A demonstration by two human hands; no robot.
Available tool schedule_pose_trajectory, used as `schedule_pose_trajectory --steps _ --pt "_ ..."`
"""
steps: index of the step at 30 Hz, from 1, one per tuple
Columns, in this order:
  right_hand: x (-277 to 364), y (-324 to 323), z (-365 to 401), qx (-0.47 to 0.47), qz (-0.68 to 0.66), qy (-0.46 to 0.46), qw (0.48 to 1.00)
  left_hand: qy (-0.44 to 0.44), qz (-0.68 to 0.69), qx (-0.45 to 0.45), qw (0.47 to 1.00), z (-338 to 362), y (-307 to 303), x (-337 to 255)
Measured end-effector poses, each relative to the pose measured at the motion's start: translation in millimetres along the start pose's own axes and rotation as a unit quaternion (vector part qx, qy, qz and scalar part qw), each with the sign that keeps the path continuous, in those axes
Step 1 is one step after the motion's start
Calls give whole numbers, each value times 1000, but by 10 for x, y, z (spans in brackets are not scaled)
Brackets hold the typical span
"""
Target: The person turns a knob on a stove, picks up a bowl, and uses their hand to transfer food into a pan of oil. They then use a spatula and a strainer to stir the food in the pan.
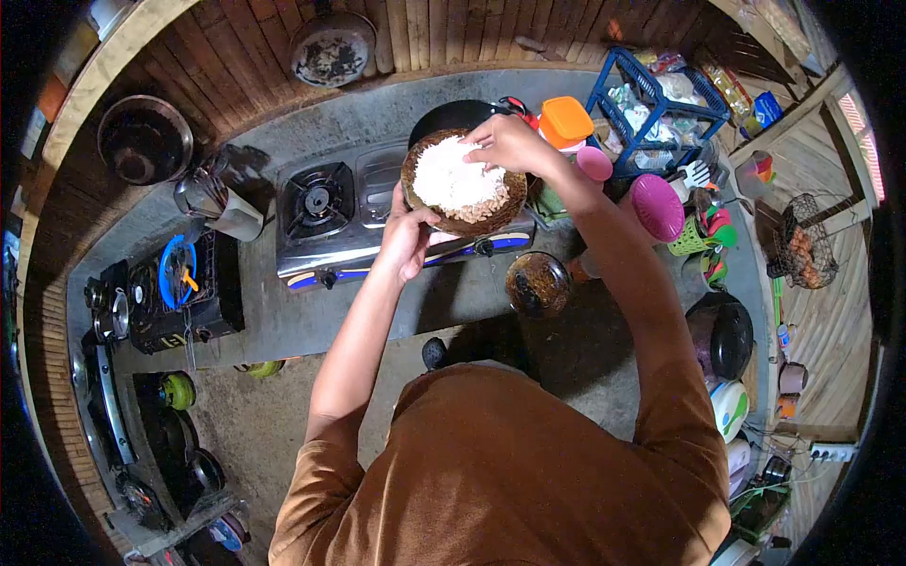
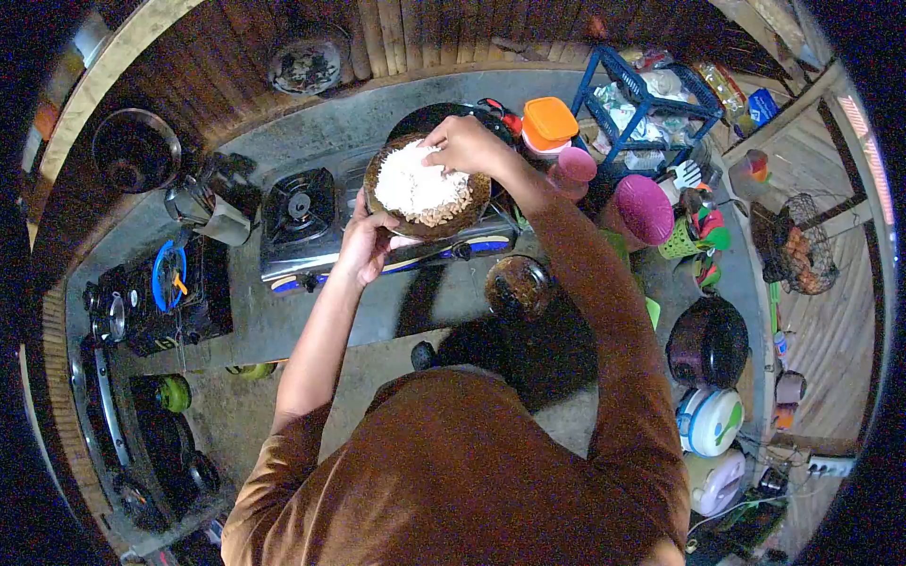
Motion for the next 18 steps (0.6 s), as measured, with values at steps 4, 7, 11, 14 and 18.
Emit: schedule_pose_trajectory --steps 4,7,11,14,18 --pt "-25 38 -92 20 3 40 999 7 6 -14 1000 24 -67 -78" --pt "-170 86 -249 10 -134 31 990 23 22 -44 999 54 -140 -171" --pt "-380 -28 -321 -28 -204 78 975 65 29 -40 997 8 -422 -293" --pt "-738 -25 -423 -58 -200 98 973 61 20 -57 996 82 -532 -457" --pt "-1284 220 -515 -75 -121 150 978 94 31 -76 992 116 -827 -602"
Point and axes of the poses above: each hand's wrist, its own z-axis away from the middle knuckle, its own y-axis out of the palm, x = y × z, the point moved 6 cm from there along -z, towards the middle knuckle, and after that the axes turned 5 degrees about z, right-handed, at the moved point
